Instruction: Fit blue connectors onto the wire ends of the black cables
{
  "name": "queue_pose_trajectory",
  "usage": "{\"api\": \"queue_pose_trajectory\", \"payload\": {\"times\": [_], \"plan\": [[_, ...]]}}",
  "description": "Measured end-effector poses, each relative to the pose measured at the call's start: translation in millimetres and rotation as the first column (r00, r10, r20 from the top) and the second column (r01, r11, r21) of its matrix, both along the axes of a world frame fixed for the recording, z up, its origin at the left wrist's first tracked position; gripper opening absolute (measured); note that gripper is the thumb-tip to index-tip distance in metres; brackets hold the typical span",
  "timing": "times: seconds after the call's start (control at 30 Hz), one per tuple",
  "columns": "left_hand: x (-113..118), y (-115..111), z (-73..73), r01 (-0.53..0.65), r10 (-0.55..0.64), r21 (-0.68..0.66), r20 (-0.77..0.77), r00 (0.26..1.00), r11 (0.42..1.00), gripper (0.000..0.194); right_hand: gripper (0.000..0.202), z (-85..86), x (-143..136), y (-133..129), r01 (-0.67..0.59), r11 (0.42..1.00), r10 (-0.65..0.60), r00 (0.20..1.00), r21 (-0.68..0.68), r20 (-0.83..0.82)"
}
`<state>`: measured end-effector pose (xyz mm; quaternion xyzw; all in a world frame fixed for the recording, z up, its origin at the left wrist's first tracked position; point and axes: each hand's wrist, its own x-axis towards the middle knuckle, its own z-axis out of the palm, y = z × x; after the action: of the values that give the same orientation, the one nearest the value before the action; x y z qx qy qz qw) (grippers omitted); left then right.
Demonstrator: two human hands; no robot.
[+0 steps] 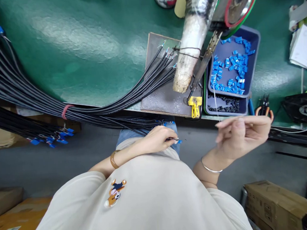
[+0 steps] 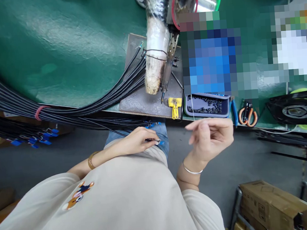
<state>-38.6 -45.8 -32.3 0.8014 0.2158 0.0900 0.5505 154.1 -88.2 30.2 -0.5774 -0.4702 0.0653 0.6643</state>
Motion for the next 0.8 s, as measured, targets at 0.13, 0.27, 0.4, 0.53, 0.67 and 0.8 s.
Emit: {"api": "queue_pose_trajectory", "payload": {"times": [0.13, 0.27, 0.4, 0.53, 0.67, 0.8], "plan": [[-1.9, -0.8, 0.0, -0.010, 0.011, 0.034, -0.019, 1.000, 0.999, 0.022, 0.011, 0.7, 4.4, -11.6, -0.042, 0.899, 0.167, 0.953, -0.436, 0.253], [-3.2, -1.2, 0.0, 0.047, -0.044, 0.042, -0.055, 0.997, 0.998, 0.023, 0.016, -12.2, 6.6, -2.5, 0.093, 0.782, 0.275, 0.835, -0.616, 0.476], [-6.6, -3.3, -4.9, 0.177, -0.168, 0.059, -0.126, 0.978, 0.982, 0.022, 0.016, -17.4, 3.4, 7.0, 0.141, 0.806, 0.230, 0.819, -0.574, 0.525], [-12.2, -4.9, -12.7, 0.029, -0.011, 0.115, -0.150, 0.989, 0.993, 0.016, 0.017, -8.5, 1.0, 0.5, 0.136, 0.902, 0.032, 0.926, -0.411, 0.377], [-18.5, 6.9, -6.0, -0.418, 0.389, 0.125, 0.201, 0.899, 0.900, 0.015, 0.023, -3.5, 18.3, -2.6, 0.339, 0.908, -0.224, 0.890, -0.246, 0.397], [-24.3, 41.2, 11.4, -0.745, 0.593, 0.333, 0.456, 0.664, 0.578, 0.014, 0.014, -11.7, 48.6, 13.5, 0.326, 0.850, 0.002, 0.783, -0.413, 0.622]]}}
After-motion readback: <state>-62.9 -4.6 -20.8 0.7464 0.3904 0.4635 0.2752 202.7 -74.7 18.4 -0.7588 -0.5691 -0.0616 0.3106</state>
